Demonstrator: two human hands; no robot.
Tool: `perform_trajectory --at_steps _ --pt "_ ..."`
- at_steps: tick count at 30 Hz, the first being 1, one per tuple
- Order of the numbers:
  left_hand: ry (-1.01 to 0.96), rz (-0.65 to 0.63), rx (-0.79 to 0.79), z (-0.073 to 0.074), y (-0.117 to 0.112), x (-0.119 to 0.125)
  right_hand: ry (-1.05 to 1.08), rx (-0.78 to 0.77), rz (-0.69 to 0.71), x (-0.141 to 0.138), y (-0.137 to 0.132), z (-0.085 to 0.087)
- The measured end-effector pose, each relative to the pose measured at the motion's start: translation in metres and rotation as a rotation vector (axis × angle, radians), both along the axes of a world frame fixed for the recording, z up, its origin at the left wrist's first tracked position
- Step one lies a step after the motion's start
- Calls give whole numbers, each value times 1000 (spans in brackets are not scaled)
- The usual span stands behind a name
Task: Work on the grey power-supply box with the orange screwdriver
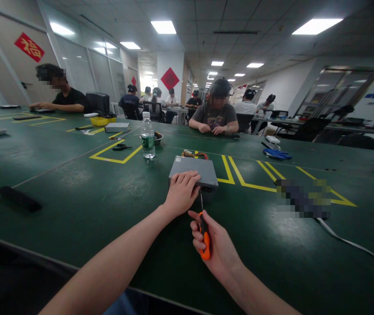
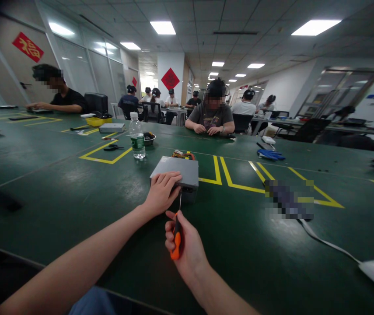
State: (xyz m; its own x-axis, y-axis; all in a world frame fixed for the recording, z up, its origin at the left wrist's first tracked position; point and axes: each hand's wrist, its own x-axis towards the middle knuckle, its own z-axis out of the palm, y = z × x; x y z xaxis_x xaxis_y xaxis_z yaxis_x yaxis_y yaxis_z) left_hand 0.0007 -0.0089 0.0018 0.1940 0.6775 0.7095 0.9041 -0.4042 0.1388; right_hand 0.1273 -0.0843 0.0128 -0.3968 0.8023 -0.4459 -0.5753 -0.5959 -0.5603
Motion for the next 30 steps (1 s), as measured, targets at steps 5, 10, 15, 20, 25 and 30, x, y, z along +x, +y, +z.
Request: perform_trajectory --at_steps 5,10,15,20,25,30 --pt "4 6 -6 2 -2 0 -69 18 -85 1 0 -3" --pt "8 4 -10 1 -1 0 -34 -10 12 2 -1 -2" --pt "-1 -1 -8 0 0 0 36 5 51 1 1 -3" --pt "3 5 -9 1 -1 0 -7 6 30 1 1 0" --pt "1 9 -8 2 -2 0 -51 37 50 2 1 1" --pt "-4 9 -6 3 -2 0 -109 83 48 15 1 0"
